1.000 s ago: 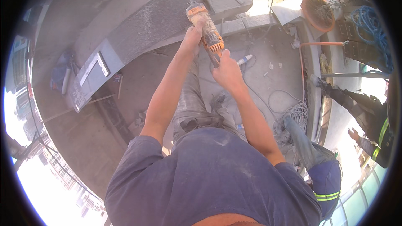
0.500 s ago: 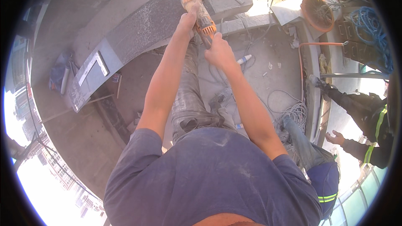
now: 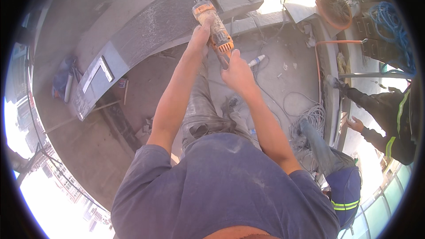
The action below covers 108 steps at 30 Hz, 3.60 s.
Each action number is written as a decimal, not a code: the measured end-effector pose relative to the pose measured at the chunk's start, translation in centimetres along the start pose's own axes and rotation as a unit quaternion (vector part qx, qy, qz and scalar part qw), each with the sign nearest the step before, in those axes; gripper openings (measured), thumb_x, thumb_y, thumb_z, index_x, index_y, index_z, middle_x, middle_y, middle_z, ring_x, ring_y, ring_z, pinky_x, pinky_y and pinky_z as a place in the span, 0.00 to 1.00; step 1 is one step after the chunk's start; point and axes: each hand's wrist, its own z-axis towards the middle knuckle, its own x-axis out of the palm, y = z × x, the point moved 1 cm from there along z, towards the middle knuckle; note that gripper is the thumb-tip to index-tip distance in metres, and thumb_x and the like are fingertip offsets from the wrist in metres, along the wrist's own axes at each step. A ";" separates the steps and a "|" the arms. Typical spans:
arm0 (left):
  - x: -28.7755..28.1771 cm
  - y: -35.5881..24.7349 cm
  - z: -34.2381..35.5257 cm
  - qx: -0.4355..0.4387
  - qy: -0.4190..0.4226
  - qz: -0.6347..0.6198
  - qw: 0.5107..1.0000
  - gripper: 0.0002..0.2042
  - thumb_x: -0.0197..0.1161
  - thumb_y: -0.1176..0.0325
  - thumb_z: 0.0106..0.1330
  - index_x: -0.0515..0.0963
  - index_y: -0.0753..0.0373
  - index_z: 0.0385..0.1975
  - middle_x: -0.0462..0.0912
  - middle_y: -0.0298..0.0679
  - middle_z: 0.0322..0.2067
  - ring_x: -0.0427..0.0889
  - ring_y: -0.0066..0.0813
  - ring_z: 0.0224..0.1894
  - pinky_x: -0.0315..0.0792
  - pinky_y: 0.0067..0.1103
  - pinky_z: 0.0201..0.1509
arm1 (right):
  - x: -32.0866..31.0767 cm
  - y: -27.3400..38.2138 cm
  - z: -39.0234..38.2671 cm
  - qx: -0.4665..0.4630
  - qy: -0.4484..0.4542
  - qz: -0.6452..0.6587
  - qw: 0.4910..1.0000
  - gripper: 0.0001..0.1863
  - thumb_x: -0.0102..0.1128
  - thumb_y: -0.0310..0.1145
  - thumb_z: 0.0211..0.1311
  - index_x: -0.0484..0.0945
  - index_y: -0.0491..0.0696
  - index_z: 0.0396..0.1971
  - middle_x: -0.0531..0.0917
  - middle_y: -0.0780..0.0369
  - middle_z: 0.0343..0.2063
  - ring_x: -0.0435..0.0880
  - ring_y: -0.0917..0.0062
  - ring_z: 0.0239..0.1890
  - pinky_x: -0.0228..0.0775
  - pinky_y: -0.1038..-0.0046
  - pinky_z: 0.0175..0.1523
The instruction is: The person measures and marks a stone slab using a square ruler and pencil, then uses a handheld angle grinder to cut along the marked line. The person repositions the slab and repeats measuring and cutting steps to shape the material.
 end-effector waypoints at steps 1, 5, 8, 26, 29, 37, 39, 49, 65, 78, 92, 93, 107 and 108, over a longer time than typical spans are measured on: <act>0.2 -0.3 0.3 0.004 -0.001 0.001 1.000 0.34 0.65 0.46 0.82 0.73 0.74 0.69 0.84 0.46 0.56 0.87 0.38 0.56 0.81 0.36 0.62 | -0.1 0.0 0.4 0.001 0.002 -0.001 1.000 0.25 0.70 0.30 0.62 0.66 0.39 0.53 0.89 0.36 0.43 0.89 0.36 0.50 0.81 0.43 0.57; 0.2 -1.7 1.9 0.010 -0.012 -0.022 1.000 0.33 0.65 0.47 0.82 0.73 0.74 0.70 0.84 0.46 0.57 0.87 0.39 0.57 0.82 0.36 0.63 | -0.4 1.0 2.4 -0.007 0.004 -0.002 1.000 0.25 0.70 0.30 0.62 0.67 0.39 0.53 0.89 0.36 0.45 0.89 0.36 0.52 0.81 0.42 0.59; 0.0 -2.8 3.4 0.004 -0.038 -0.004 0.999 0.32 0.65 0.49 0.82 0.72 0.73 0.70 0.84 0.46 0.57 0.87 0.39 0.57 0.82 0.37 0.63 | 0.0 1.5 4.7 -0.011 -0.004 -0.007 1.000 0.26 0.71 0.30 0.62 0.67 0.39 0.53 0.89 0.36 0.47 0.89 0.37 0.54 0.81 0.43 0.60; -0.1 0.7 -0.4 0.007 -0.013 0.047 0.999 0.41 0.68 0.42 0.78 0.72 0.81 0.70 0.83 0.52 0.61 0.86 0.41 0.61 0.77 0.35 0.68 | -0.7 -0.3 -1.0 0.005 0.014 0.001 1.000 0.25 0.69 0.29 0.63 0.66 0.38 0.52 0.89 0.37 0.41 0.90 0.37 0.49 0.81 0.43 0.55; -0.2 -0.1 0.9 0.028 -0.015 0.047 0.998 0.41 0.68 0.43 0.77 0.72 0.81 0.69 0.83 0.54 0.61 0.86 0.43 0.61 0.78 0.36 0.66 | -0.4 0.2 0.6 0.000 0.006 0.002 1.000 0.25 0.69 0.29 0.62 0.66 0.38 0.52 0.89 0.36 0.42 0.89 0.36 0.49 0.81 0.42 0.56; -0.1 -2.7 4.1 0.007 -0.037 0.019 0.999 0.34 0.67 0.49 0.80 0.73 0.75 0.69 0.84 0.48 0.57 0.87 0.40 0.56 0.82 0.36 0.62 | 0.3 1.1 4.6 -0.022 -0.025 -0.008 0.999 0.24 0.67 0.27 0.61 0.68 0.36 0.52 0.88 0.34 0.42 0.89 0.36 0.50 0.81 0.44 0.57; -0.5 -2.8 4.5 -0.007 -0.020 -0.019 1.000 0.30 0.65 0.52 0.82 0.72 0.72 0.69 0.84 0.45 0.56 0.87 0.39 0.54 0.83 0.37 0.61 | 0.2 1.2 4.8 -0.016 -0.019 -0.017 1.000 0.25 0.69 0.29 0.62 0.68 0.36 0.53 0.88 0.34 0.43 0.89 0.36 0.51 0.81 0.44 0.57; -0.2 1.6 -0.6 0.015 0.057 -0.036 0.998 0.33 0.68 0.49 0.79 0.74 0.74 0.69 0.84 0.45 0.57 0.86 0.36 0.57 0.80 0.35 0.64 | -0.3 -1.1 -2.2 0.015 0.012 -0.006 1.000 0.27 0.70 0.29 0.61 0.66 0.36 0.54 0.88 0.35 0.42 0.89 0.36 0.49 0.81 0.44 0.54; -0.2 -2.2 5.5 0.030 -0.013 -0.032 0.999 0.33 0.69 0.50 0.79 0.74 0.77 0.67 0.85 0.48 0.55 0.88 0.41 0.53 0.83 0.36 0.58 | 0.1 0.7 4.7 -0.012 -0.008 -0.008 1.000 0.25 0.68 0.29 0.61 0.67 0.37 0.52 0.88 0.34 0.44 0.89 0.36 0.52 0.81 0.44 0.59; 0.2 2.3 -0.7 0.027 0.009 0.010 1.000 0.32 0.67 0.45 0.79 0.77 0.72 0.66 0.86 0.43 0.54 0.88 0.36 0.54 0.82 0.33 0.59 | 0.5 -2.0 -2.0 0.005 0.004 -0.022 1.000 0.26 0.70 0.30 0.62 0.66 0.39 0.53 0.89 0.37 0.41 0.90 0.37 0.48 0.82 0.43 0.55; -1.3 0.2 5.4 0.009 0.029 -0.052 0.998 0.30 0.61 0.47 0.84 0.74 0.69 0.70 0.86 0.44 0.56 0.91 0.40 0.53 0.86 0.39 0.59 | 1.0 -0.5 2.8 0.002 -0.023 -0.002 1.000 0.26 0.70 0.30 0.61 0.68 0.41 0.55 0.89 0.39 0.46 0.91 0.40 0.52 0.84 0.43 0.58; -0.9 -0.1 5.0 -0.005 0.047 -0.063 0.997 0.30 0.61 0.46 0.84 0.73 0.68 0.71 0.86 0.44 0.55 0.90 0.41 0.53 0.86 0.40 0.59 | 0.7 -0.4 2.8 0.003 -0.021 0.000 1.000 0.26 0.70 0.29 0.60 0.68 0.40 0.56 0.89 0.40 0.46 0.91 0.41 0.52 0.85 0.45 0.57; 0.2 4.3 -1.6 0.007 0.095 -0.089 0.991 0.26 0.56 0.49 0.87 0.74 0.69 0.65 0.86 0.45 0.48 0.91 0.40 0.48 0.87 0.38 0.55 | 0.2 -2.0 -4.3 0.024 -0.024 0.026 0.999 0.26 0.70 0.28 0.60 0.68 0.41 0.55 0.89 0.41 0.45 0.90 0.41 0.52 0.83 0.43 0.56; 0.1 4.0 -1.8 0.013 0.089 -0.091 0.992 0.26 0.56 0.49 0.87 0.74 0.69 0.65 0.86 0.45 0.48 0.91 0.40 0.48 0.87 0.38 0.55 | 0.5 -2.0 -4.1 0.022 -0.028 0.022 0.999 0.26 0.70 0.28 0.60 0.68 0.41 0.55 0.89 0.41 0.45 0.90 0.41 0.52 0.83 0.43 0.56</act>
